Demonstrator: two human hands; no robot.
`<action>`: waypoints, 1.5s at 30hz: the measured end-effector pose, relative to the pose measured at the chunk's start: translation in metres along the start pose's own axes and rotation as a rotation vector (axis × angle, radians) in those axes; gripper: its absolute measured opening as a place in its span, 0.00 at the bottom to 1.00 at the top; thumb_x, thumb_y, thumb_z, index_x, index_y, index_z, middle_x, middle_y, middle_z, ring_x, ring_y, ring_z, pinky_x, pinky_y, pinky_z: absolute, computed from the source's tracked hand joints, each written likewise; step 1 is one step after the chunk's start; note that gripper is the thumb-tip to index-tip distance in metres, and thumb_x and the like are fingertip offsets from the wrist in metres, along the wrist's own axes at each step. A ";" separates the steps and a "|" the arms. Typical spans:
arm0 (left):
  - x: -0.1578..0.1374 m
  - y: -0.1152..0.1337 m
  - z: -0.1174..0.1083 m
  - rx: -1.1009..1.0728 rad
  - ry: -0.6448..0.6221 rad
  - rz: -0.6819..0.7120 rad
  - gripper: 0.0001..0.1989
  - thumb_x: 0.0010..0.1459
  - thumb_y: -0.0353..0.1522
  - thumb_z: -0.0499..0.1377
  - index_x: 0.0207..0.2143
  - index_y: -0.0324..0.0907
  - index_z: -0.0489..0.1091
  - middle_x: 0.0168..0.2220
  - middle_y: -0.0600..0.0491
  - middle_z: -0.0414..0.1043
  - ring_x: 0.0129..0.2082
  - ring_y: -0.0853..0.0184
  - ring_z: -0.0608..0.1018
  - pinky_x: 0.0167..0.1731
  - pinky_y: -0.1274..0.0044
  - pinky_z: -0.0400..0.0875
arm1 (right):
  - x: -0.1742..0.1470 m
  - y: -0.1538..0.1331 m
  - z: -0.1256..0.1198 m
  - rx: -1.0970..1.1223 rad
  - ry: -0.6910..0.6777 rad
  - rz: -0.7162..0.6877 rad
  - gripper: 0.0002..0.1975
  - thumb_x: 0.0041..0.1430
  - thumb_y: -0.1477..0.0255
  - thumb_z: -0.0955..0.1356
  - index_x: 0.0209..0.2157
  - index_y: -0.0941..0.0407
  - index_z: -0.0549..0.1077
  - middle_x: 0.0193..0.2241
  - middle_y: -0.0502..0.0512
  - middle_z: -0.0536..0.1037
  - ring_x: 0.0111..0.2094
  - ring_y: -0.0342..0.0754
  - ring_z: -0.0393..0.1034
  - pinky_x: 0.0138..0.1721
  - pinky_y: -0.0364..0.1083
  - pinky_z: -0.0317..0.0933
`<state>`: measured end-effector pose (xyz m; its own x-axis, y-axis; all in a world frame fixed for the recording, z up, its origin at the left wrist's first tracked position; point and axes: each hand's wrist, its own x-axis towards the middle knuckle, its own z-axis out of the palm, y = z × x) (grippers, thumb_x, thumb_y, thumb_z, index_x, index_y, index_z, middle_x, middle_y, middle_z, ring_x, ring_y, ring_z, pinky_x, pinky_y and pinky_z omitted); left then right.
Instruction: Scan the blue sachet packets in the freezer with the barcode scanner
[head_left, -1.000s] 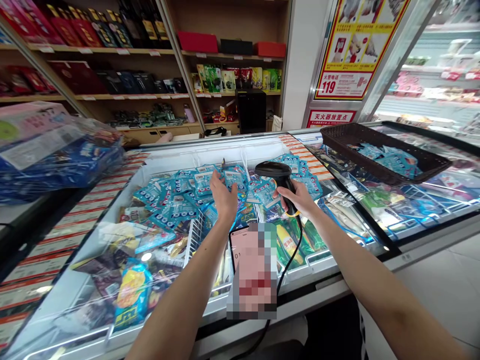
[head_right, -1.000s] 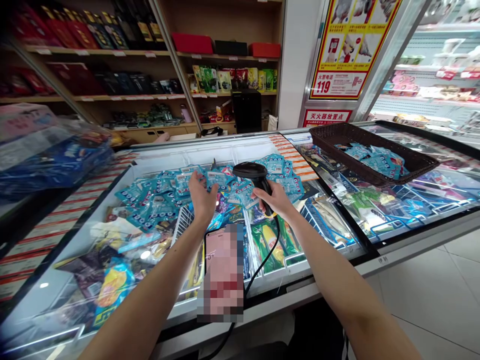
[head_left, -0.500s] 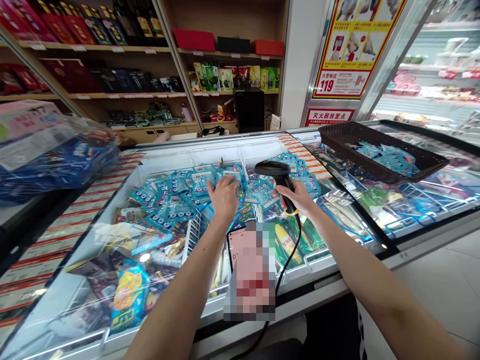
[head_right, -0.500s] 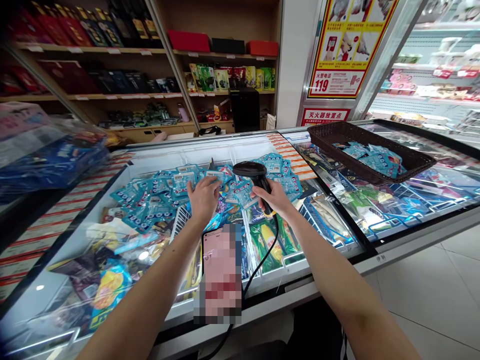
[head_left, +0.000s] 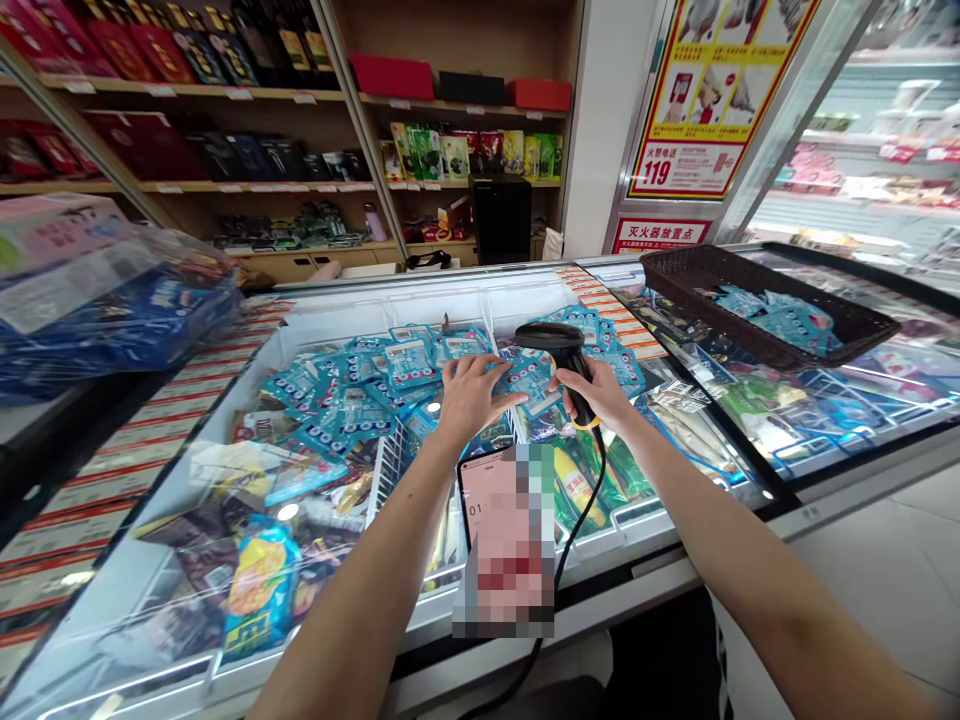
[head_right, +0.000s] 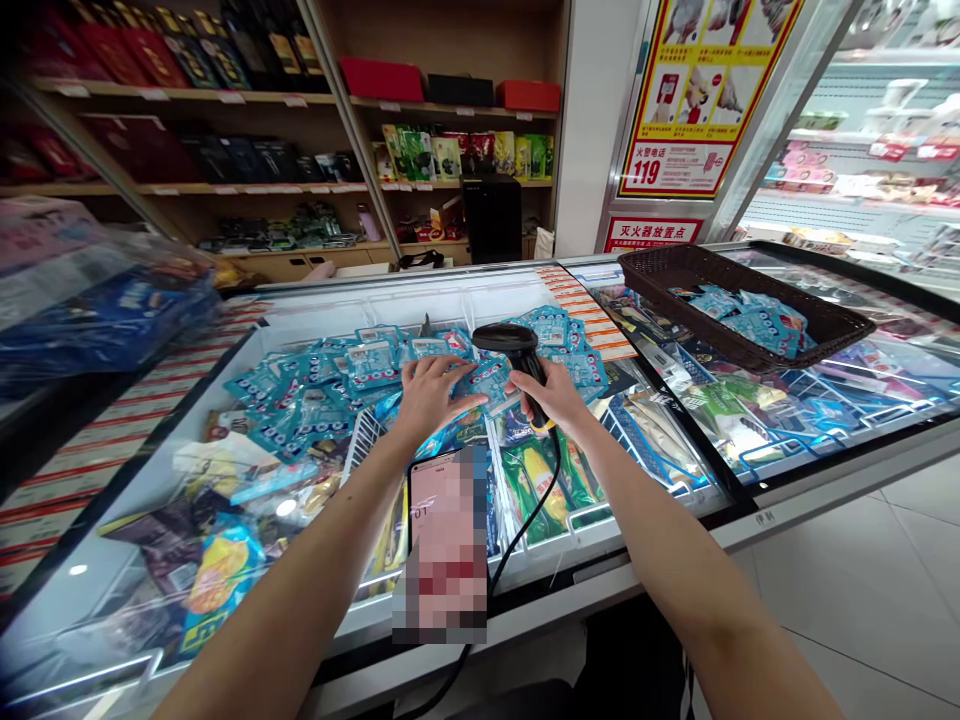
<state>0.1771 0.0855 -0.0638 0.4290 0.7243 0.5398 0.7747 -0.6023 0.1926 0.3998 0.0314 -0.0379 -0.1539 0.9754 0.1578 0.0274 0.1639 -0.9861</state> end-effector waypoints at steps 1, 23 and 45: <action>0.000 -0.001 0.001 -0.006 -0.008 -0.001 0.24 0.51 0.48 0.62 0.49 0.49 0.72 0.51 0.47 0.70 0.54 0.52 0.66 0.57 0.58 0.49 | 0.000 -0.001 0.000 -0.001 -0.002 0.008 0.20 0.52 0.52 0.69 0.32 0.55 0.67 0.25 0.53 0.76 0.15 0.43 0.64 0.16 0.45 0.60; 0.003 -0.036 0.014 -0.824 0.334 -0.510 0.32 0.51 0.49 0.61 0.51 0.41 0.58 0.25 0.58 0.64 0.25 0.66 0.75 0.30 0.73 0.72 | -0.002 0.002 -0.005 -0.151 -0.154 -0.006 0.20 0.54 0.54 0.69 0.34 0.58 0.69 0.23 0.53 0.76 0.14 0.41 0.65 0.15 0.42 0.59; 0.002 -0.037 0.011 -0.842 0.346 -0.520 0.33 0.52 0.51 0.59 0.53 0.42 0.57 0.26 0.58 0.63 0.28 0.65 0.77 0.31 0.73 0.72 | -0.001 0.003 -0.008 -0.178 -0.183 -0.029 0.19 0.54 0.54 0.69 0.35 0.57 0.68 0.27 0.54 0.78 0.14 0.41 0.66 0.15 0.42 0.59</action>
<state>0.1547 0.1132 -0.0788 -0.1230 0.9055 0.4062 0.1944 -0.3794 0.9046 0.4078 0.0321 -0.0409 -0.3328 0.9297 0.1576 0.1918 0.2303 -0.9540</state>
